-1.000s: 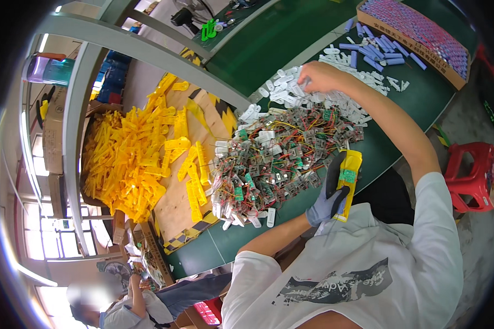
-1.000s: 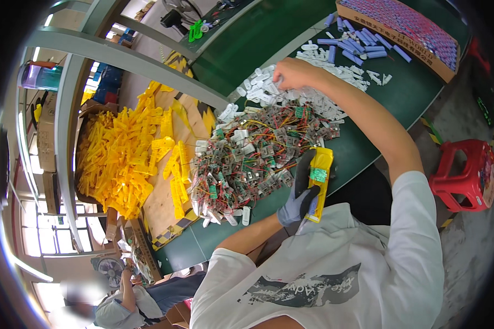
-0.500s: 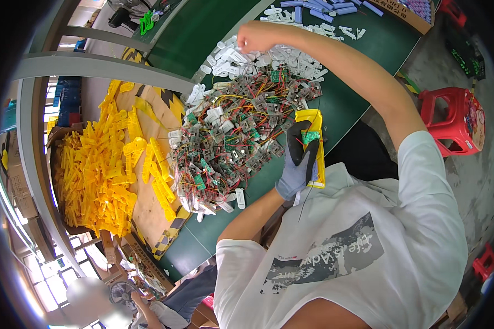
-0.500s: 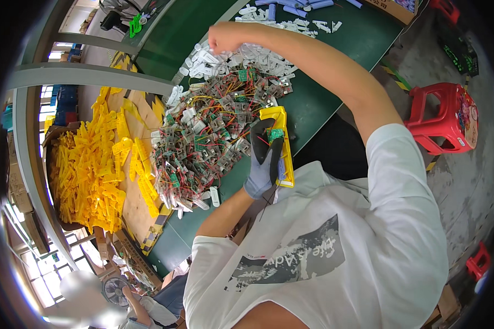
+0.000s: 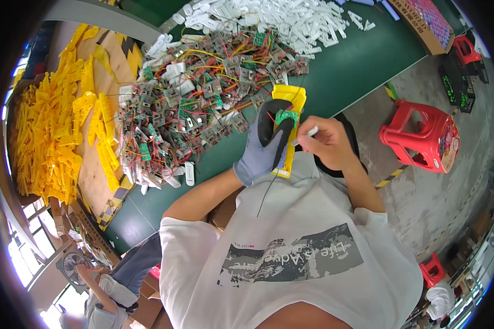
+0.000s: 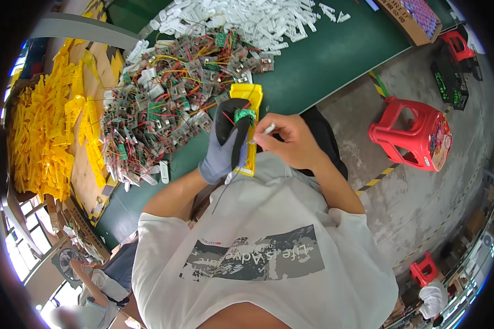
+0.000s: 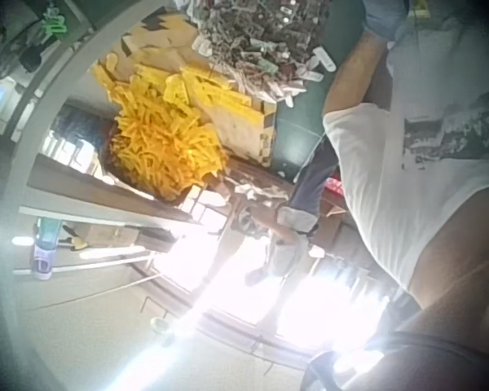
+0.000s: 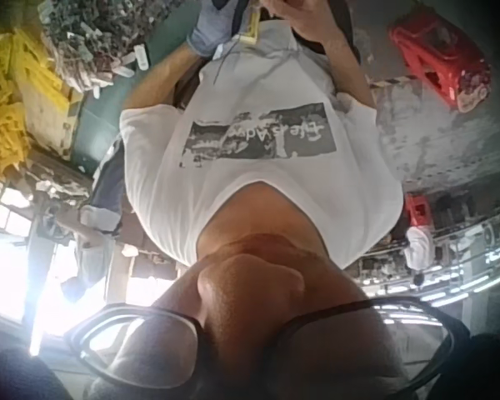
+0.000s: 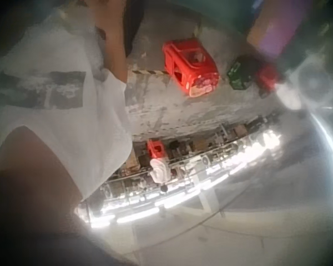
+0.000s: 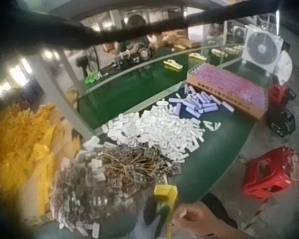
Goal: Manually assembling small electronic circuit boards into yellow plastic housings.
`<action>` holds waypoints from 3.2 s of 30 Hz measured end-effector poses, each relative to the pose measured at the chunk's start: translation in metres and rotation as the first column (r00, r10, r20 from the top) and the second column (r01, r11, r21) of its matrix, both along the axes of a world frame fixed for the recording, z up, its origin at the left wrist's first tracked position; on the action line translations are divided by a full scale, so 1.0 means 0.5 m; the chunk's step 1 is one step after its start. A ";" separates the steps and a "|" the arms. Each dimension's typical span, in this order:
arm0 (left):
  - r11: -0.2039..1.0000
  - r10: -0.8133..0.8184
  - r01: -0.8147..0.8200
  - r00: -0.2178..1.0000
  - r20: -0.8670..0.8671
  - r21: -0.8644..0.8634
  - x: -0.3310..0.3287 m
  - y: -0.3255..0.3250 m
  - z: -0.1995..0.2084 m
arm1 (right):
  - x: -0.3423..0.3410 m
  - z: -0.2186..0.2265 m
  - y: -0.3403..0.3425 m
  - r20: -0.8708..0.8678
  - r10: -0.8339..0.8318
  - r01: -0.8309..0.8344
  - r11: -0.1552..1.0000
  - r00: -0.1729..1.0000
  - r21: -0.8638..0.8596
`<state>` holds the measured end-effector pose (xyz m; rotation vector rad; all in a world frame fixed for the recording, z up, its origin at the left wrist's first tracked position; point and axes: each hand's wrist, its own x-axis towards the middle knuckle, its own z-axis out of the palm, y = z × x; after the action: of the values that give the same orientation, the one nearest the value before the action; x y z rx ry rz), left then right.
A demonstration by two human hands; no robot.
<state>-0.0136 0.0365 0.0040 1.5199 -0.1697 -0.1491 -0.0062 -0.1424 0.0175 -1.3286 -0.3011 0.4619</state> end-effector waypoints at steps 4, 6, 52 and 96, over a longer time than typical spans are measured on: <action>0.999 0.044 -0.044 0.997 -0.058 -0.008 -0.001 -0.007 -0.006 | -0.005 -0.015 0.007 -0.047 -0.041 0.042 0.999 0.998 0.029; 0.997 0.076 -0.076 0.997 -0.030 -0.014 0.002 -0.009 -0.004 | -0.001 -0.028 0.008 0.051 -0.112 0.112 0.994 0.992 0.004; 0.935 0.015 -0.126 0.949 0.316 0.331 -0.004 -0.016 -0.017 | -0.025 -0.006 0.046 0.694 -0.254 0.564 0.784 0.673 -0.260; 0.896 -0.304 0.209 0.931 0.200 0.392 -0.033 -0.015 -0.040 | 0.919 0.135 0.352 0.611 0.264 0.493 0.399 0.746 -0.774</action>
<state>-0.0303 0.0292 -0.0158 1.8840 -0.5823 -0.2041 0.4532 0.0338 0.0849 -2.6572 -0.5738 -0.0912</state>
